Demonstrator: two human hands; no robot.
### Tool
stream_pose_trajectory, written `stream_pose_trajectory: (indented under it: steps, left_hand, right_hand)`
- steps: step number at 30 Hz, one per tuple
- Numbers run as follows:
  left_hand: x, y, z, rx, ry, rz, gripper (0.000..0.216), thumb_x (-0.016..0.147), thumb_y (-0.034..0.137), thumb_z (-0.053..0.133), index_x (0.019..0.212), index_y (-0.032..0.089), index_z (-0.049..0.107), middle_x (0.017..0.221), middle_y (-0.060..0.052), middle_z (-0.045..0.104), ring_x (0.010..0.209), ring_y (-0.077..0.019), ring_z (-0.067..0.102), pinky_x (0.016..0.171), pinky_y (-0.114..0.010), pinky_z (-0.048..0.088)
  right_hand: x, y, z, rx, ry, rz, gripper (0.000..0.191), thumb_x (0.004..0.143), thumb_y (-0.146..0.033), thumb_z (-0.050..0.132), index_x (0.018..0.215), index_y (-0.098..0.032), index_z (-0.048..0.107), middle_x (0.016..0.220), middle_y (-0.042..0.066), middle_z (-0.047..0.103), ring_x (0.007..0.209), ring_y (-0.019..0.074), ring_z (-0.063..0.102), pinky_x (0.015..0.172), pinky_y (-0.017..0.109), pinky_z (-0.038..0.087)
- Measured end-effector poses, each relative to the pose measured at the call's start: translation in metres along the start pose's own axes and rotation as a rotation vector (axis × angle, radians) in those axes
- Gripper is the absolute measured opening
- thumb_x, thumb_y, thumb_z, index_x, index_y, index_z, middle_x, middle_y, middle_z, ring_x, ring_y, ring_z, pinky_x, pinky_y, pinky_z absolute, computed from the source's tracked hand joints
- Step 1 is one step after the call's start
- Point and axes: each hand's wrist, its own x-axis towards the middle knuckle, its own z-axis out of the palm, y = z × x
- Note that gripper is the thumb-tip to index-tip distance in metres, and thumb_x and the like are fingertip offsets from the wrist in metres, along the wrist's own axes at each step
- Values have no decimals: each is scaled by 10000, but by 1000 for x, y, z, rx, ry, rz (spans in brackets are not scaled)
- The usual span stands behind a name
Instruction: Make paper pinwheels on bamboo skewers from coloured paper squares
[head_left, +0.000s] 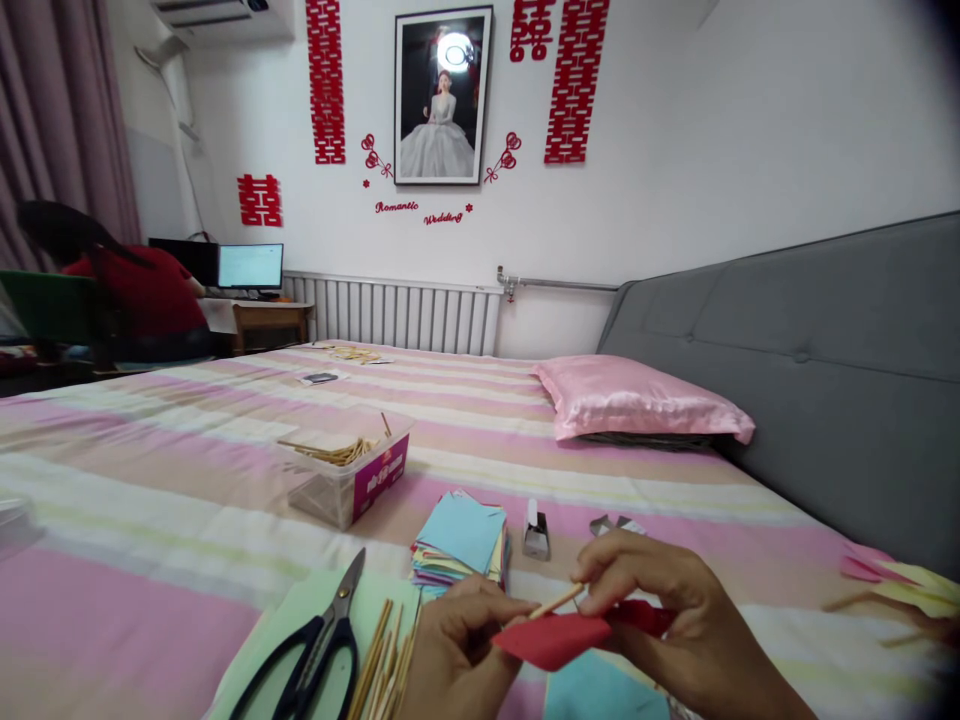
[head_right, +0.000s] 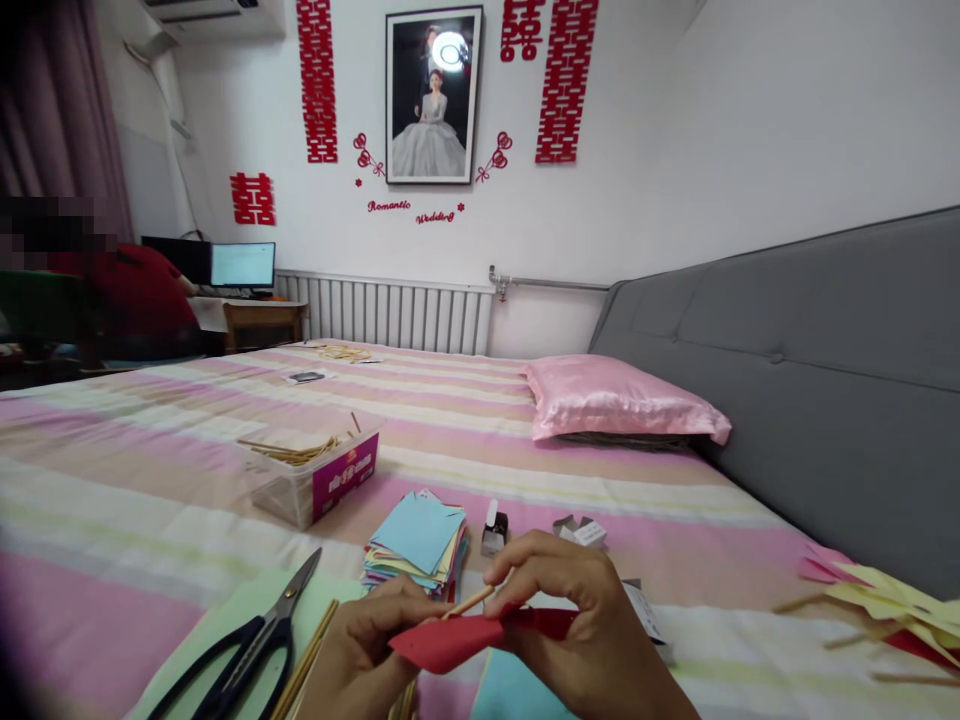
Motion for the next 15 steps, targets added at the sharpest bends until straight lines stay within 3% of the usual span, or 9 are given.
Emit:
stream_pose_trajectory:
  steps: [15]
  left_hand:
    - [1,0,-1,-10,-7,-33,136,662,302,674,724,206,747,620,-24,561,631,-152,500,596,-252,363]
  right_hand:
    - [1,-1,1,1,24,-7,41,671,-208,718,681,-242,697,764,30,658,697,156,638,642,227,512]
